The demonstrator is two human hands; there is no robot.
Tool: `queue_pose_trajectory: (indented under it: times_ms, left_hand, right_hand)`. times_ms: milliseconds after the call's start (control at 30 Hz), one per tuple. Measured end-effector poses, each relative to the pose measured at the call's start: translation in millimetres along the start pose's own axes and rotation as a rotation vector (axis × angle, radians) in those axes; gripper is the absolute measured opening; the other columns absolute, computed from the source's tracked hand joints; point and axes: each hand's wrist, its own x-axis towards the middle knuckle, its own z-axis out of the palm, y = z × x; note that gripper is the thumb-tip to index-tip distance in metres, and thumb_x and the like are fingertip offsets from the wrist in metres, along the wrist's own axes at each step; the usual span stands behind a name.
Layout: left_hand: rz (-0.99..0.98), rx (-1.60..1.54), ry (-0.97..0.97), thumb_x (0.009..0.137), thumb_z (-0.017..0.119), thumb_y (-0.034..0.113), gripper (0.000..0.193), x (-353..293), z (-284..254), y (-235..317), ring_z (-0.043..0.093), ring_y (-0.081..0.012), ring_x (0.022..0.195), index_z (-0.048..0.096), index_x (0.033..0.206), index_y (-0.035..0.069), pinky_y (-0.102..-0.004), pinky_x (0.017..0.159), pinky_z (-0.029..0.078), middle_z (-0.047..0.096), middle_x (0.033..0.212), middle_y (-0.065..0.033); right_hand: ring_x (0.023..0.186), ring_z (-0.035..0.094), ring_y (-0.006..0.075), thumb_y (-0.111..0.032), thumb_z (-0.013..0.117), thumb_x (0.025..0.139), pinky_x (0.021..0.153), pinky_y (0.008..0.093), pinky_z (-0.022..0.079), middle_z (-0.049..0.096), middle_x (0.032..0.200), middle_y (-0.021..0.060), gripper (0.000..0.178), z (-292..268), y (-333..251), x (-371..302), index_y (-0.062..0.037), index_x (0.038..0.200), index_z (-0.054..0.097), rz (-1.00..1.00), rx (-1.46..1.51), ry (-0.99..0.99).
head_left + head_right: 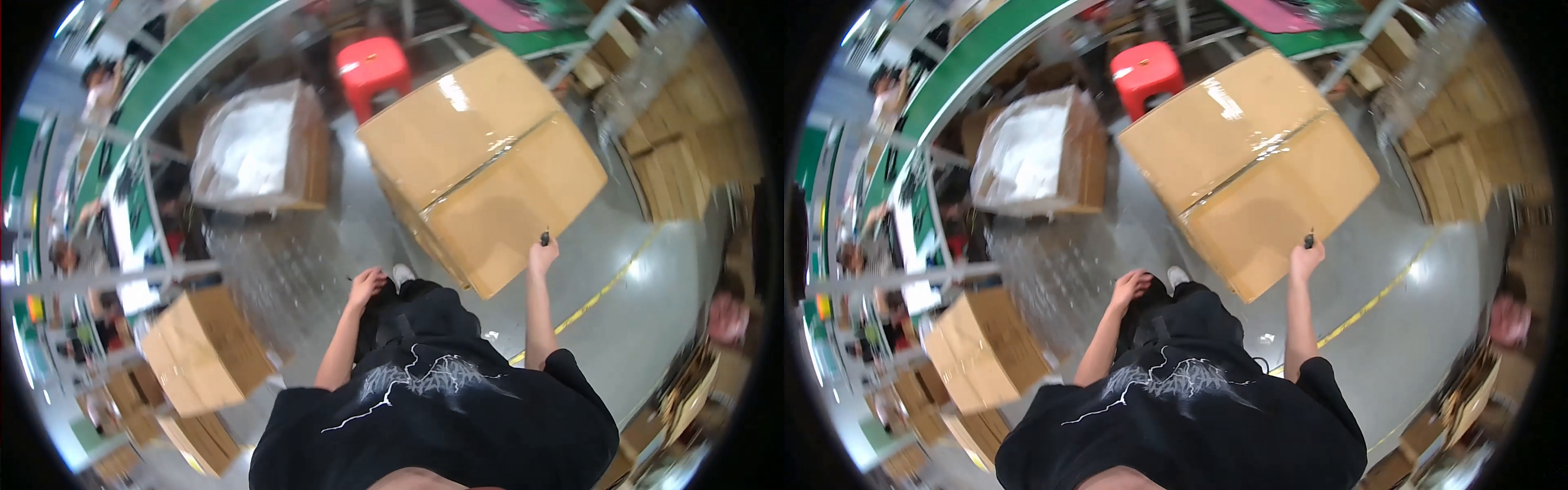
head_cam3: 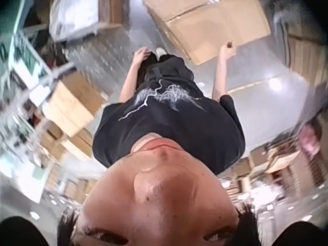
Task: Assembling circuit boards into plastic housings using an electric screwdriver and organizing boxed components.
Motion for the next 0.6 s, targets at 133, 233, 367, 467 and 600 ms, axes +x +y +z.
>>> queue_pose_trajectory:
  times_ms: [133, 233, 367, 467, 600]
  left_hand:
    - [-0.116, -0.012, 0.074, 0.089, 0.052, 0.025, 0.023, 25, -74, 11, 0.058, -0.0108, 0.065, 0.060, 0.101, 0.008, -0.0231, 0.052, 0.044, 0.063, 0.081, -0.0038]
    - [-0.139, 0.025, 0.094, 0.089, 0.049, 0.020, 0.023, 52, -96, 51, 0.058, -0.0125, 0.065, 0.057, 0.105, 0.006, -0.0248, 0.052, 0.044, 0.063, 0.085, -0.0053]
    - [-0.049, 0.033, 0.007, 0.090, 0.048, 0.023, 0.027, 108, -116, 126, 0.059, -0.0137, 0.069, 0.055, 0.110, 0.006, -0.0271, 0.057, 0.045, 0.063, 0.090, -0.0048]
    - [0.070, -0.023, -0.031, 0.092, 0.045, 0.025, 0.031, 130, -123, 177, 0.058, -0.0150, 0.081, 0.052, 0.116, 0.007, -0.0285, 0.066, 0.045, 0.062, 0.096, -0.0047]
    - [0.084, 0.047, -0.137, 0.090, 0.049, 0.030, 0.031, 147, -129, 231, 0.058, -0.0149, 0.078, 0.054, 0.111, 0.008, -0.0291, 0.066, 0.045, 0.062, 0.091, -0.0032]
  right_hand:
    - [0.103, 0.048, 0.0416, -0.021, 0.057, 0.081, 0.088, 0.0456, 0.037, 0.051, 0.106, 0.0277, 0.033, -21, -68, -34, 0.0068, 0.097, 0.051, 0.057, 0.071, 0.109]
    - [0.097, 0.052, 0.0389, -0.030, 0.059, 0.080, 0.082, 0.0458, 0.041, 0.054, 0.099, 0.0271, 0.039, -9, -107, -33, 0.0064, 0.092, 0.053, 0.101, -0.055, 0.011]
    - [0.073, 0.059, 0.0367, -0.035, 0.056, 0.083, 0.067, 0.0437, 0.045, 0.059, 0.073, 0.0212, 0.042, 27, -123, -1, 0.0067, 0.082, 0.053, 0.245, 0.296, 0.013]
    - [0.070, 0.060, 0.0363, -0.029, 0.054, 0.085, 0.067, 0.0433, 0.045, 0.058, 0.066, 0.0182, 0.037, 57, -120, 21, 0.0068, 0.088, 0.051, 0.217, 0.255, 0.063]
    - [0.083, 0.059, 0.0358, -0.024, 0.054, 0.086, 0.076, 0.0421, 0.045, 0.058, 0.085, 0.0240, 0.040, 81, -157, 26, 0.0070, 0.107, 0.040, 0.212, 0.339, 0.007]
